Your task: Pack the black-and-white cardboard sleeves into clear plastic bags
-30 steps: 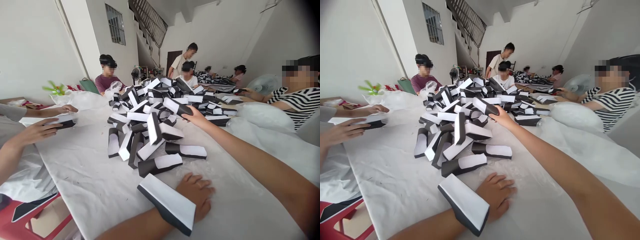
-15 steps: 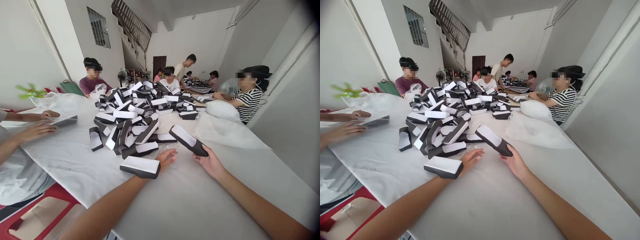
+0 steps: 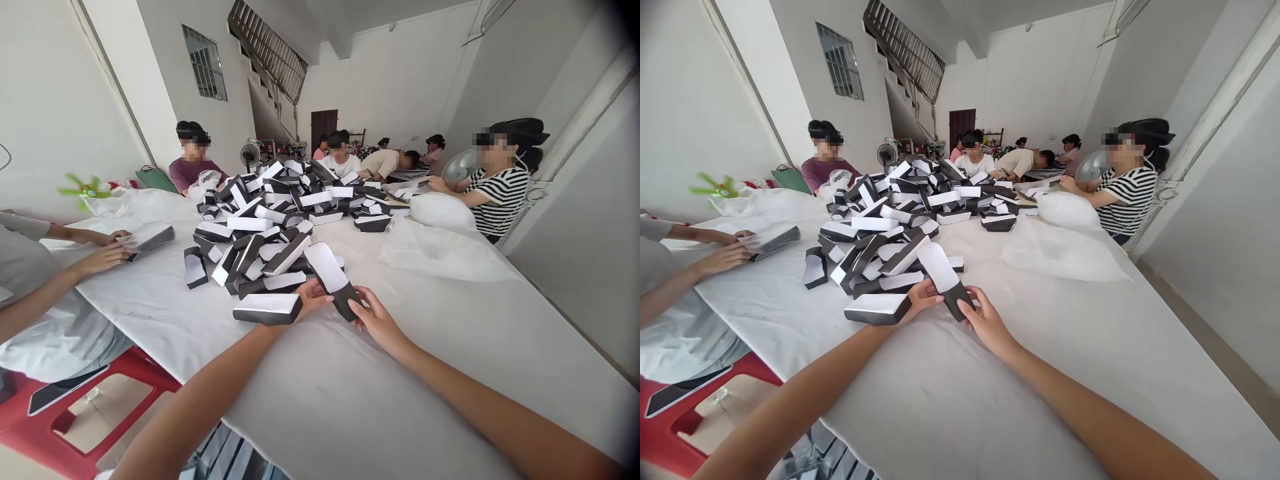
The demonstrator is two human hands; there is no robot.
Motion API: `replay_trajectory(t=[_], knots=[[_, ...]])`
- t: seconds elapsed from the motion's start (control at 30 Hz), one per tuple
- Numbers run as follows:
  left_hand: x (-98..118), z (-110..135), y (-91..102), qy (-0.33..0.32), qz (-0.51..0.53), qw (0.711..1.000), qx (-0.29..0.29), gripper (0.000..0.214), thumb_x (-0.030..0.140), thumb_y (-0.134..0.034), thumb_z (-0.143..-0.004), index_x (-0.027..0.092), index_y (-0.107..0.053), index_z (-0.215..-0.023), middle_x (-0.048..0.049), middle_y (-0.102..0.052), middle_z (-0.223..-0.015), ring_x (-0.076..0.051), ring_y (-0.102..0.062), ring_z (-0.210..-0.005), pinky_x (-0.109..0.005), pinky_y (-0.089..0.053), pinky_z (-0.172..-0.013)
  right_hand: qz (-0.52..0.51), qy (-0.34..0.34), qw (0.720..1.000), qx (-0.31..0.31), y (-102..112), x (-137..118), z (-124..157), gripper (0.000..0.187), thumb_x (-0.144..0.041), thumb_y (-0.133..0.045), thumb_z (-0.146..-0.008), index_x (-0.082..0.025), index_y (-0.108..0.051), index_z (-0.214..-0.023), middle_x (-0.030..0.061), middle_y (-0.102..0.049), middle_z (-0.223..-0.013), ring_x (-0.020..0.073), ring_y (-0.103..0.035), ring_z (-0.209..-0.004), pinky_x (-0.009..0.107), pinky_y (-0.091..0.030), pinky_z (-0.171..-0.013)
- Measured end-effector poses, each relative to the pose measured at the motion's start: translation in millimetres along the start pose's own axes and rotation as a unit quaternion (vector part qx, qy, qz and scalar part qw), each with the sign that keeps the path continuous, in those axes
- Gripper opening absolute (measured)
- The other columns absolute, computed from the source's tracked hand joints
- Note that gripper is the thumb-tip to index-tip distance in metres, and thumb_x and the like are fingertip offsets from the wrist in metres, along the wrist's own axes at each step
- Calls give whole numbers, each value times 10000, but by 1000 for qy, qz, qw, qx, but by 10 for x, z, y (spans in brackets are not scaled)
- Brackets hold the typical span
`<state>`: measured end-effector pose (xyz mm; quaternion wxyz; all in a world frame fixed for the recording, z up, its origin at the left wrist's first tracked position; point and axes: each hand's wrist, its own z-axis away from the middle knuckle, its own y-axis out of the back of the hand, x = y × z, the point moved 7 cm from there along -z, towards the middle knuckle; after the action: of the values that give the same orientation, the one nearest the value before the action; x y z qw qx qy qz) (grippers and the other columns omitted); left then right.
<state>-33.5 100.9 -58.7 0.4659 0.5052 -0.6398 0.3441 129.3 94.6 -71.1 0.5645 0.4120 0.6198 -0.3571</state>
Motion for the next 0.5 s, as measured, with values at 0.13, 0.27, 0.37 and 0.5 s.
replay_trajectory(t=[0.13, 0.27, 0.37, 0.5], knots=[[-3, -8, -28, -8, 20, 1000, -14, 593, 456, -777, -720, 162, -595, -1201, -113, -659, -1230, -355, -579, -1184, -525, -417, -1036, 2, 2, 1000, -27, -44, 4, -42, 421, -559, -586, -845, -274, -565, -1154, 6, -588, -977, 118, -555, -601, 293, -449, -549], [-12, 11, -30, -3, 24, 1000, -16, 611, 460, -799, -694, 155, -604, -1186, -139, -666, -1195, -344, -583, -1172, -483, -424, -1022, 53, -3, 997, -51, -101, 1, -53, 493, -580, -540, -868, -228, -526, -1213, 18, -605, -931, 123, -561, -622, 303, -472, -594], [45, 5, 4, -6, 14, 1000, -11, 541, 450, -785, -711, 153, -623, -1133, -134, -684, -1136, -335, -609, -1113, -457, -460, -969, 155, 1, 988, -27, -108, -55, -48, 502, -582, -502, -889, -224, -517, -1240, 60, -591, -1058, 149, -585, -712, 344, -508, -669], [109, 0, 71, -16, -24, 1000, 6, 467, 435, -714, -783, 179, -617, -1161, -114, -678, -1129, -311, -612, -1085, -402, -485, -938, 282, 143, 944, 101, -202, -532, 61, 466, -485, -483, -926, -256, -435, -1330, 108, -496, -1271, 201, -583, -896, 408, -520, -794]])
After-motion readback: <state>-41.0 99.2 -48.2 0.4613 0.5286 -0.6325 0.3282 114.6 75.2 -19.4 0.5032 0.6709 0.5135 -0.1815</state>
